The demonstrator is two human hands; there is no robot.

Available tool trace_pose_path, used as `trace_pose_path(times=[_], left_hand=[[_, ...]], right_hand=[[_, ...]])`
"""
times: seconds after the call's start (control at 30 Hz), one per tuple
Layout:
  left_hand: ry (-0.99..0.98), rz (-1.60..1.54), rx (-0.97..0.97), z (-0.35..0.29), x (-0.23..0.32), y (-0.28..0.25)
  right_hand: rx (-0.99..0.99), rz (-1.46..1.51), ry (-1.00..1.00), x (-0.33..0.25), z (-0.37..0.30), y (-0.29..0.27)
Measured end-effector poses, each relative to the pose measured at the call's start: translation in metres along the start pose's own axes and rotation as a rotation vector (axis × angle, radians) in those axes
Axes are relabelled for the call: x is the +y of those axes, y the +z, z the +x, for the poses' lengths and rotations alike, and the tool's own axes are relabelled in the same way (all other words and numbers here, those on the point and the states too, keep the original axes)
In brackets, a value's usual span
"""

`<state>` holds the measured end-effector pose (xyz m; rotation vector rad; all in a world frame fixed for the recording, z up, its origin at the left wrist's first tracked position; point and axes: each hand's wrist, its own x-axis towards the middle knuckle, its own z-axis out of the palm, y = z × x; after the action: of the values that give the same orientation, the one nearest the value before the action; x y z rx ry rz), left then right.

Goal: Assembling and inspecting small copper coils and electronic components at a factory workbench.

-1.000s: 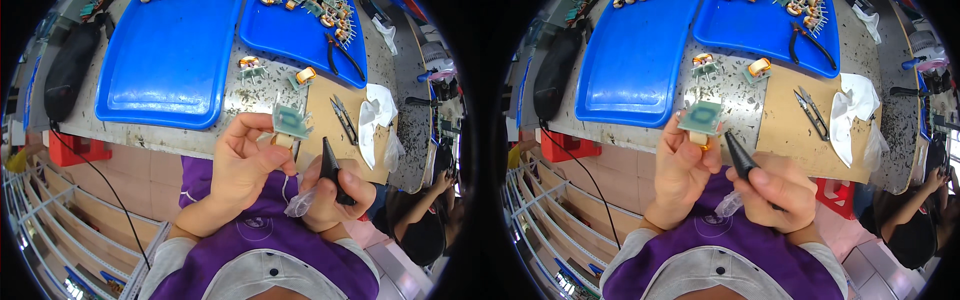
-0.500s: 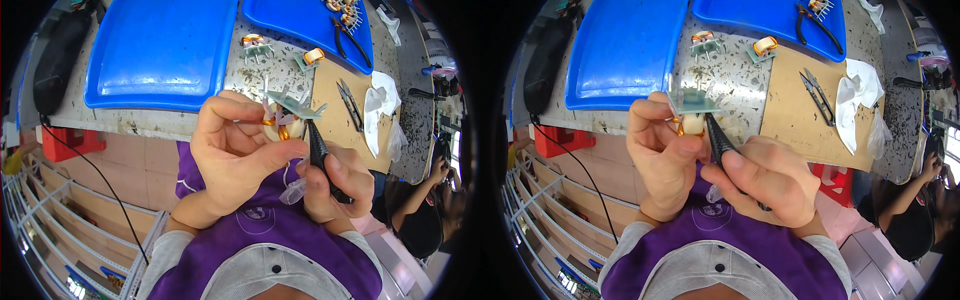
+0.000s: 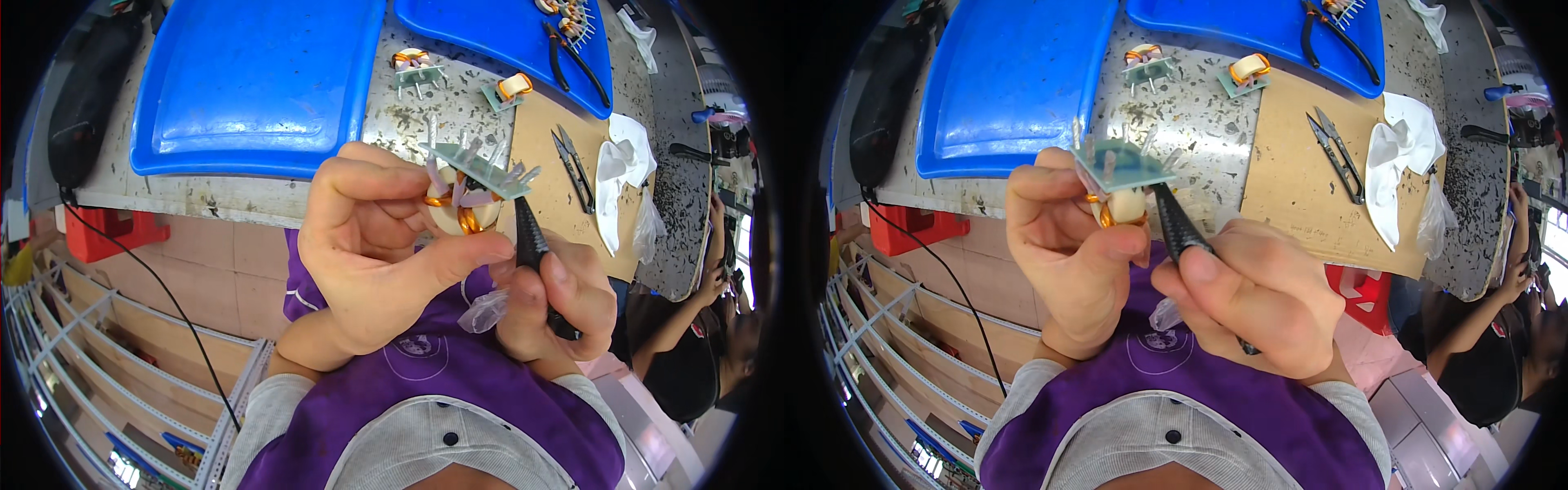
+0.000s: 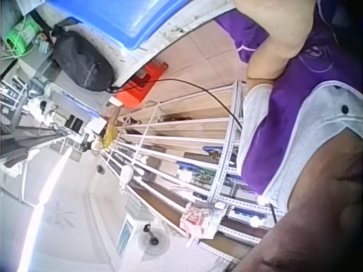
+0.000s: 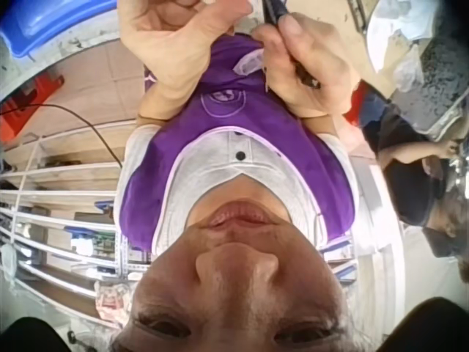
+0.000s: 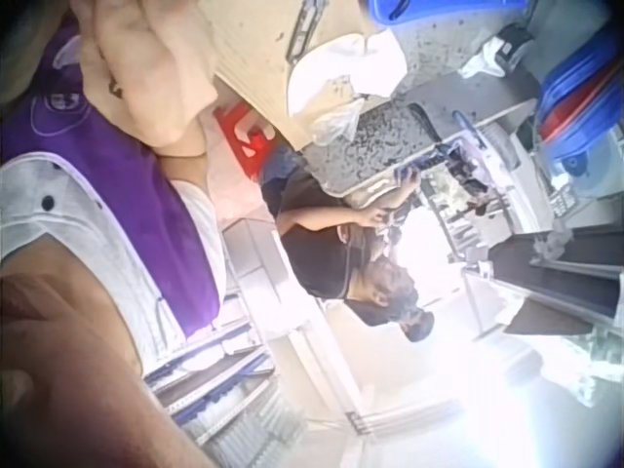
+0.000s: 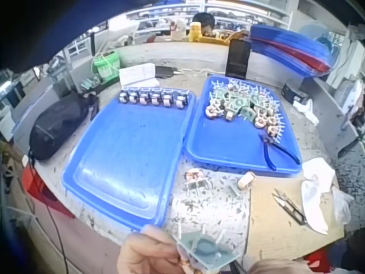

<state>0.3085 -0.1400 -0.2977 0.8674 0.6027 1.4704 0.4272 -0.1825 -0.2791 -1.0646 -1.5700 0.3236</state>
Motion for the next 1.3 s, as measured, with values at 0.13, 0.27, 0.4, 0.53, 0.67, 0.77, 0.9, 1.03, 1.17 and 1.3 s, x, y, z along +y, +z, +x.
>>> trace_pose_path(times=[0.13,0.27,0.4,0.53,0.67,0.77,0.9,1.03,1.17,1.3], left_hand=[[-0.02,0.001,0.044,0.002,-0.002,0.004],[-0.013,0.014,0.048,0.003,-0.004,0.005],[-0.028,-0.004,0.032,0.002,-0.004,0.004],[-0.038,0.004,0.045,0.003,-0.005,0.005],[-0.043,-0.007,0.017,0.001,-0.005,0.003],[-0.018,0.036,0.026,0.002,-0.006,0.004],[-0.035,0.03,0.037,0.002,-0.006,0.005],[-0.035,0.025,0.026,0.002,-0.006,0.004],[-0.05,0.009,0.018,0.003,-0.005,0.004],[-0.03,0.027,0.021,0.004,-0.008,0.004]], right_hand=[[-0.018,0.037,-0.036,0.007,0.0,-0.001],[-0.038,0.064,-0.069,0.01,0.001,-0.002],[0.0,0.032,-0.042,0.009,0.0,-0.002],[-0.032,0.055,-0.05,0.013,-0.002,-0.005],[-0.029,0.078,-0.047,0.011,-0.001,-0.005],[-0.018,0.043,-0.03,0.011,0.0,-0.005],[-0.056,0.073,-0.062,0.015,-0.002,-0.007],[-0.029,0.102,-0.065,0.016,-0.003,-0.004],[-0.003,0.091,-0.03,0.014,-0.001,-0.005],[-0.034,0.116,-0.032,0.017,-0.003,-0.006]])
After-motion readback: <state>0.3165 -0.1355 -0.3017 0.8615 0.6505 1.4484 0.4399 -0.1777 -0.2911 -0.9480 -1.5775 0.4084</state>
